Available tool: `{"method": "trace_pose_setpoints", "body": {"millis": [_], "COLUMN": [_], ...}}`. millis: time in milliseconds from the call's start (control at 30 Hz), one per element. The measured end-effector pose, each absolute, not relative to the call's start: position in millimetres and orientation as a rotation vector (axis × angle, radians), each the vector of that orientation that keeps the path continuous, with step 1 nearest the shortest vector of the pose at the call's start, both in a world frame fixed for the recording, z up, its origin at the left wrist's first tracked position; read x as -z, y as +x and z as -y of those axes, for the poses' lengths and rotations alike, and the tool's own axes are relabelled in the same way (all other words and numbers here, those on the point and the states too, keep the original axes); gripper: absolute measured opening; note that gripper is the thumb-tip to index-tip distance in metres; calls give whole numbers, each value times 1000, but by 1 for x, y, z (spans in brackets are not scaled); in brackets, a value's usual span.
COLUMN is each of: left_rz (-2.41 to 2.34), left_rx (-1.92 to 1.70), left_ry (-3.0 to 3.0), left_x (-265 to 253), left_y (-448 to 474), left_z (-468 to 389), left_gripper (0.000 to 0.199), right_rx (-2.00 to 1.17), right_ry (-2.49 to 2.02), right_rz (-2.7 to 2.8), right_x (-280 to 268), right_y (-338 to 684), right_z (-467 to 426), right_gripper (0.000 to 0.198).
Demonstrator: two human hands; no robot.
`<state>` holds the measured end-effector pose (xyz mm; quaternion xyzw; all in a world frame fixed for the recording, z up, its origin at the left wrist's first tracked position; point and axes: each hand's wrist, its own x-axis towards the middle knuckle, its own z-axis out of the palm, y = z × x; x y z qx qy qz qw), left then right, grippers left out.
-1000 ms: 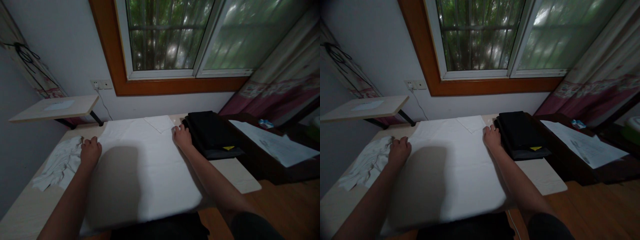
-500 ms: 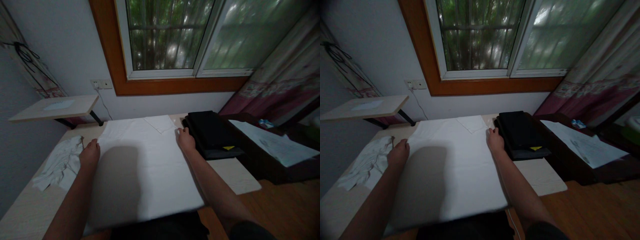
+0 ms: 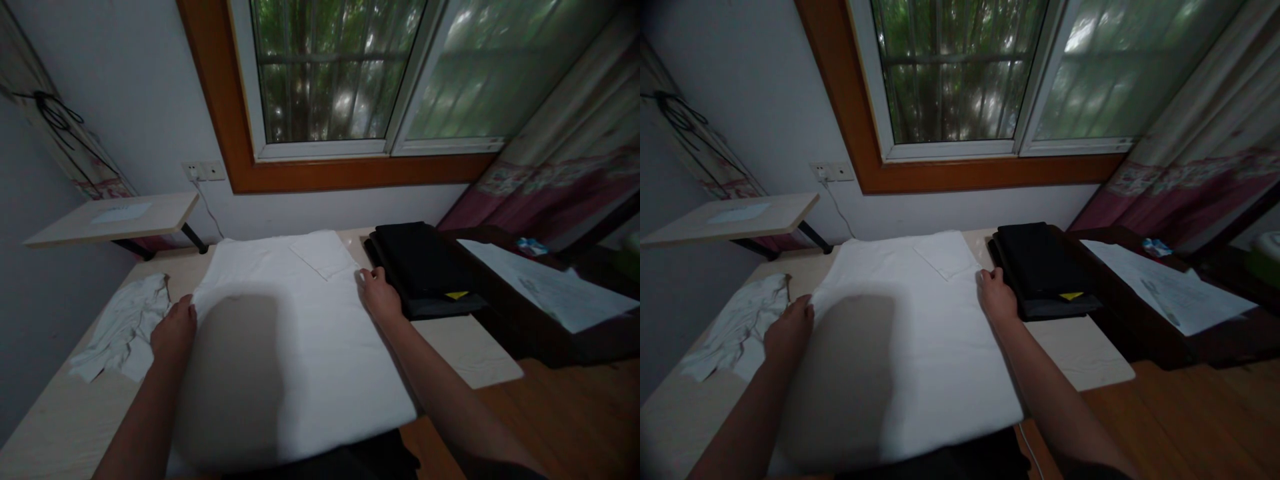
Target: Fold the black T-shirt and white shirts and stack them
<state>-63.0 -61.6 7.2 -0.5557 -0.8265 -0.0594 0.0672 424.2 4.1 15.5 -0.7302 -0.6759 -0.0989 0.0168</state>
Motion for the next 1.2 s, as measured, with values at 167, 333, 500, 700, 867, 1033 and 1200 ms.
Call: {"method": "trace_pose_setpoints", "body": {"millis": [167, 333, 500, 700, 867, 1033, 1200], "left_rz": [2503, 2522, 2466, 2377, 2453, 2512, 2536], "left_rx": [148, 147, 115, 134, 160, 137, 131], "left_ry": [-1679, -1679, -1690, -1683, -1643, -1645, -1679], "left_x": [-9, -14, -21, -24, -18, -14, -11], "left_y": [-59, -58, -55, -50, -53, -57, -59], "left_z": [79, 83, 67, 38, 31, 40, 52], "left_gripper": [44, 45, 49, 44, 42, 47, 47], "right_rx": [345, 391, 446, 432, 356, 390, 415], "right_ry": [-2248, -2230, -2106, -2088, -2170, -2187, -2180], "right_rz": [2120, 2122, 2166, 2140, 2113, 2124, 2153], "right_x": [-10, -9, -15, -15, -10, -9, -11], "right_y": [428, 429, 425, 417, 416, 421, 425], "right_z": [7, 12, 3, -27, -37, -26, -11], "right_gripper": [39, 38, 40, 43, 45, 44, 47]}}
